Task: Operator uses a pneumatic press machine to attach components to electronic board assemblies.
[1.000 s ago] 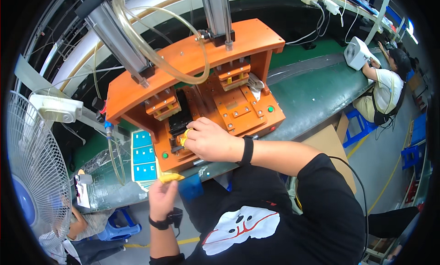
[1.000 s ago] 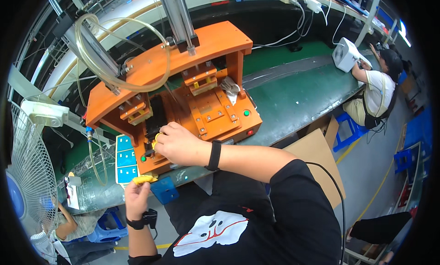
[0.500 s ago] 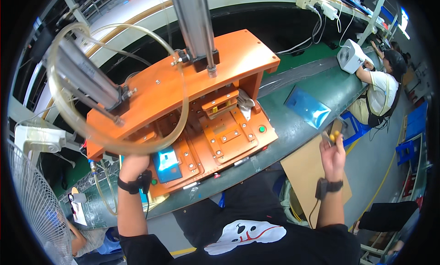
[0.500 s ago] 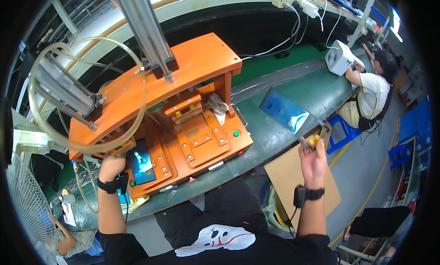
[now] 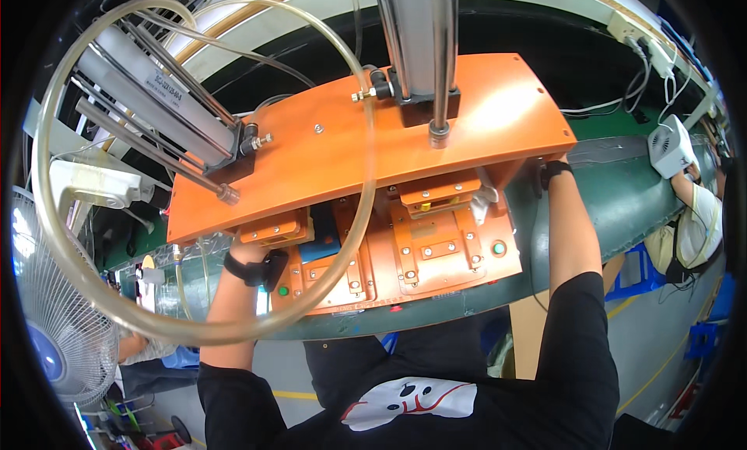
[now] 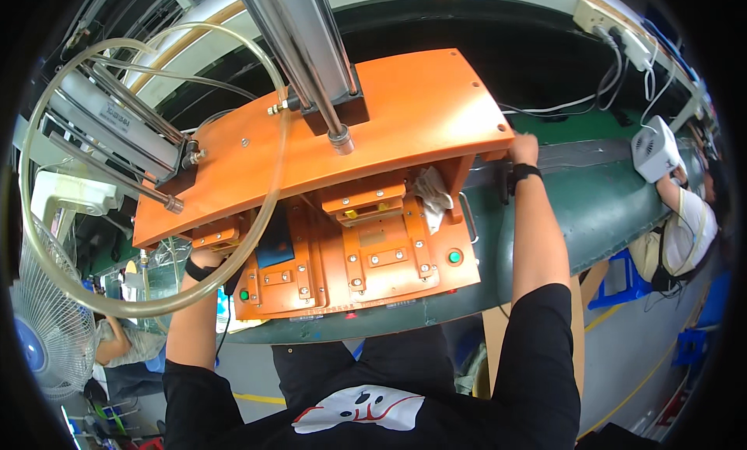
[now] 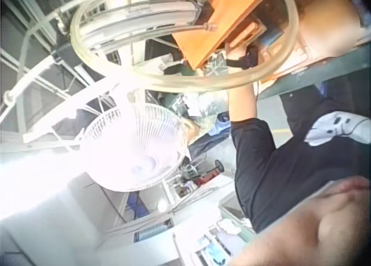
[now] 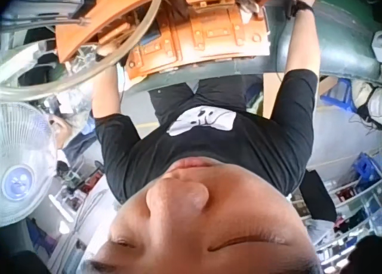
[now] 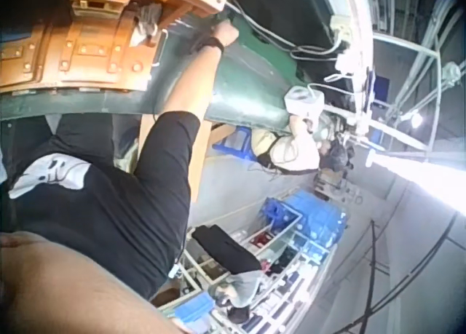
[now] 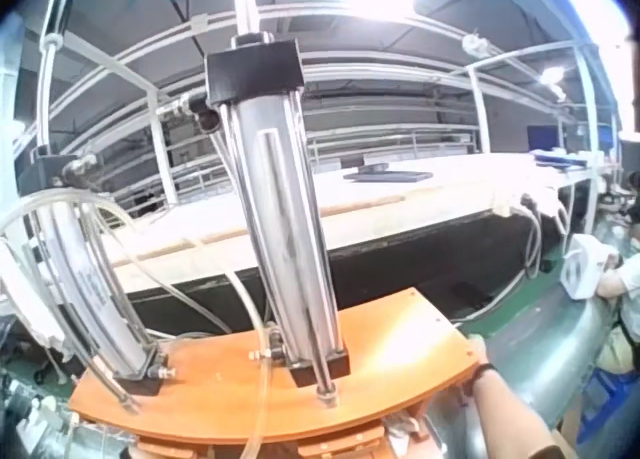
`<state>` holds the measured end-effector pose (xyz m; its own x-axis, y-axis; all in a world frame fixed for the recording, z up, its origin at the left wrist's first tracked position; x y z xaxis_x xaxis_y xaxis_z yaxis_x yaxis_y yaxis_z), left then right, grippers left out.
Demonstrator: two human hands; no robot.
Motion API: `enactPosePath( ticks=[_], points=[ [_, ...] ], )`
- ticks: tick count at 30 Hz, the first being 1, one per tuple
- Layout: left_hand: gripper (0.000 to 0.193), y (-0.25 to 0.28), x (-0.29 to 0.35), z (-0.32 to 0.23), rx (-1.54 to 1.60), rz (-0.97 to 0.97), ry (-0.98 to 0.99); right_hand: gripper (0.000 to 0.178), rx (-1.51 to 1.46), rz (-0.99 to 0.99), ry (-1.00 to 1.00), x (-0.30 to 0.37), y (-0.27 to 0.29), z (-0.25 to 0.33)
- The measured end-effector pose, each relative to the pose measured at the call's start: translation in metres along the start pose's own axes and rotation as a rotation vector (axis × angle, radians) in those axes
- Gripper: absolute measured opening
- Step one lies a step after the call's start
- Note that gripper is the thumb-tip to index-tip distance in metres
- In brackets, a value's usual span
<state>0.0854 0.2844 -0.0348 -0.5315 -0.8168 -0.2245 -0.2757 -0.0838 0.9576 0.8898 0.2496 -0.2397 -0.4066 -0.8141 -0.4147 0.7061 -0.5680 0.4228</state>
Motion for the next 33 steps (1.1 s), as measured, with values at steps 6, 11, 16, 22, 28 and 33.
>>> enactPosePath(
  ticks=[6, 11, 16, 22, 28, 33],
  points=[
    [0.026, 0.026, 0.032, 0.021, -0.181, 0.015, 0.067, 0.019, 0.036, 0.101, 0.035, -0.005, -0.188, 0.098],
    [0.026, 0.032, 0.045, 0.022, -0.289, -0.048, 0.105, 0.018, 0.119, 0.142, 0.148, 0.003, -0.176, 0.167],
    [0.027, 0.025, 0.03, 0.007, -0.428, -0.149, 0.181, 0.018, 0.172, 0.169, 0.328, 0.016, -0.184, 0.253],
    [0.027, 0.03, 0.037, -0.002, -0.586, -0.254, 0.318, 0.018, 0.232, 0.205, 0.572, 0.039, -0.169, 0.327],
    [0.027, 0.02, 0.017, -0.007, -0.6, -0.313, 0.309, 0.018, 0.459, 0.175, 0.699, 0.041, -0.093, 0.262],
    [0.027, 0.015, 0.012, -0.006, -0.446, -0.3, 0.101, 0.017, 0.38, 0.147, 0.348, 0.119, -0.022, 0.339]
  ],
)
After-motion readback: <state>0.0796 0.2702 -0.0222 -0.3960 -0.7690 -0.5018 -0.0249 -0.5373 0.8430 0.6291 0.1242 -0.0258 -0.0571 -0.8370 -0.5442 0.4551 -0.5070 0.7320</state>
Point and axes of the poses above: each hand's wrist, its own x-axis away from the middle knuckle, its own y-axis out of the back of the hand, z = x × y, the point moved 6 cm from there along -x, towards the middle knuckle, and after that the axes turned 1 degree about z, right-handed, at the moved point
